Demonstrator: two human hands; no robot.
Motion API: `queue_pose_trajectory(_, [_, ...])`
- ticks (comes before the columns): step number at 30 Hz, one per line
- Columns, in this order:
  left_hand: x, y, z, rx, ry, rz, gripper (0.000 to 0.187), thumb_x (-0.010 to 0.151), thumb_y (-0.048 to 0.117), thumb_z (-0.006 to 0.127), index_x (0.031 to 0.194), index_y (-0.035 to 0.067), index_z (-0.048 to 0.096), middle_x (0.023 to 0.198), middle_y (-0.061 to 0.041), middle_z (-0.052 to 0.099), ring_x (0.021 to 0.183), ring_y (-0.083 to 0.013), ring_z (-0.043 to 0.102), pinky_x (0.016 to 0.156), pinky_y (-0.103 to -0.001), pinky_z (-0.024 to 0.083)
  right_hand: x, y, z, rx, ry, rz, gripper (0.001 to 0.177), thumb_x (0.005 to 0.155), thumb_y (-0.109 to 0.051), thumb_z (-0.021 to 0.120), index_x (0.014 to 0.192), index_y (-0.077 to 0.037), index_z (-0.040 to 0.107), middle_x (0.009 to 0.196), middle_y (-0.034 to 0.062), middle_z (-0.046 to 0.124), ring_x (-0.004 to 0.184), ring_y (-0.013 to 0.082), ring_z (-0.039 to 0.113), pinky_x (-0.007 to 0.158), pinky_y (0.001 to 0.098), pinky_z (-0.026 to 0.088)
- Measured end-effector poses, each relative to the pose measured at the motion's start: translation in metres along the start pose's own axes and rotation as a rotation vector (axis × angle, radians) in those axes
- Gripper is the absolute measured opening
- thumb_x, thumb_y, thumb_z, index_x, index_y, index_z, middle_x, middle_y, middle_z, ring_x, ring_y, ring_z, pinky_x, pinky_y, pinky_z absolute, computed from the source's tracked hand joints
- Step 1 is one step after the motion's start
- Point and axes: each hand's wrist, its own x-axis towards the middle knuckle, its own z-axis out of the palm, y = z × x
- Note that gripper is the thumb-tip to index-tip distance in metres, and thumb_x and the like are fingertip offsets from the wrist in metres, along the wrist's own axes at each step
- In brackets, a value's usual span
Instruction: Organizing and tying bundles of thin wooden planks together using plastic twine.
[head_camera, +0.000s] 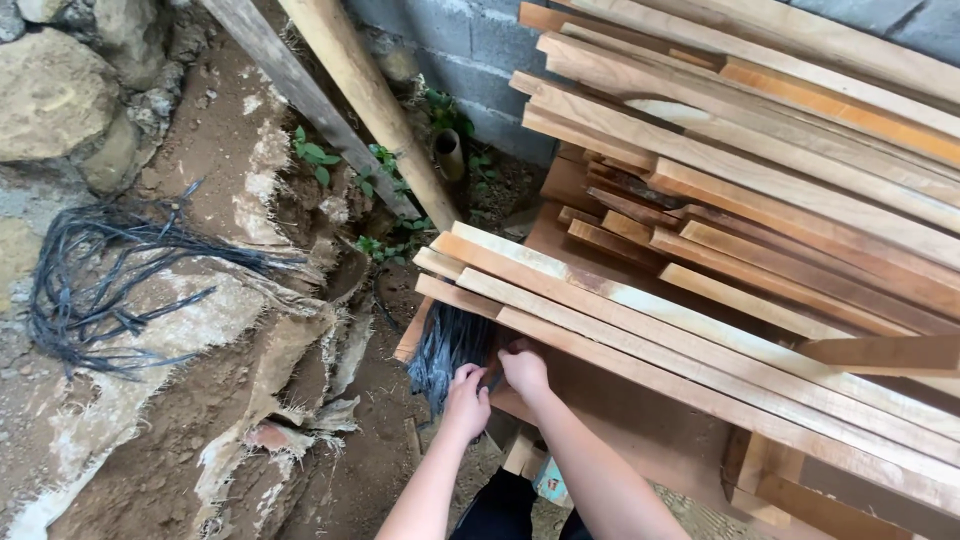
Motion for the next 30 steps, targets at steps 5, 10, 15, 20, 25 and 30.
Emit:
queue_pose_trajectory(5, [0.004,-0.007,0.006,0.030,-0.036,-0.035,0.039,0.093,0.018,0.062,0.131,0.011,0.066,0.137,-0.009,0.054,0.120,-0.0440,0.061,0.100,-0.052,0.056,-0.026,0.034,-0.039,-0.216,-0.003,-0.226,0.041,0.085,-0.032,0.064,0.122,-0.015,0.069,0.108,0.0142,0.076,0.114,0.0306,0.070,0.096,0.0456,0.058])
queue_pose_trajectory(10, [0.009,-0.019,0.024,0.086,-0.042,-0.069,0.040,0.094,0.024,0.061,0.133,0.016,0.065,0.141,-0.005,0.051,0.126,-0.0417,0.058,0.101,-0.053,0.056,-0.142,0.004,-0.157,-0.563,-0.167,-0.481,0.020,0.088,-0.014,0.056,0.103,-0.010,0.068,0.093,0.0211,0.074,0.100,0.0394,0.073,0.080,0.0451,0.062])
queue_pose_trajectory(15, [0.016,-0.045,0.067,0.176,0.173,-0.054,0.041,0.089,0.031,0.065,0.128,0.019,0.069,0.138,-0.003,0.055,0.117,-0.0417,0.064,0.103,-0.050,0.055,-0.139,0.038,-0.249,-0.517,-0.162,-0.512,0.014,0.090,-0.018,0.057,0.084,-0.019,0.070,0.081,0.0050,0.076,0.091,0.0271,0.077,0.079,0.0368,0.060])
queue_pose_trajectory(20, [-0.021,0.051,0.071,0.025,0.565,0.001,0.027,0.093,0.017,0.062,0.117,0.012,0.072,0.117,-0.010,0.064,0.113,-0.0367,0.067,0.100,-0.043,0.054,-0.141,0.058,-0.355,-0.439,-0.018,-0.577,0.018,0.090,-0.014,0.052,0.092,-0.009,0.069,0.088,0.0188,0.076,0.098,0.0415,0.073,0.086,0.0537,0.057])
queue_pose_trajectory(25, [-0.026,0.145,0.156,-0.335,0.545,-0.215,0.029,0.100,0.019,0.053,0.123,0.007,0.064,0.125,-0.009,0.069,0.107,-0.0244,0.069,0.095,-0.035,0.055,-0.080,0.107,-0.393,-0.480,0.262,-0.614,0.033,0.100,-0.035,0.046,0.106,-0.011,0.068,0.098,0.0141,0.076,0.087,0.0403,0.069,0.079,0.0492,0.055])
queue_pose_trajectory(30, [-0.011,0.235,0.240,-1.283,0.445,-0.832,0.049,0.110,0.034,0.040,0.132,-0.007,0.055,0.121,-0.019,0.066,0.102,-0.0238,0.064,0.091,-0.035,0.051,-0.042,0.124,-0.389,-0.243,0.143,-0.640,0.033,0.099,-0.016,0.047,0.127,-0.011,0.064,0.111,0.0080,0.078,0.088,0.0301,0.074,0.082,0.0381,0.059])
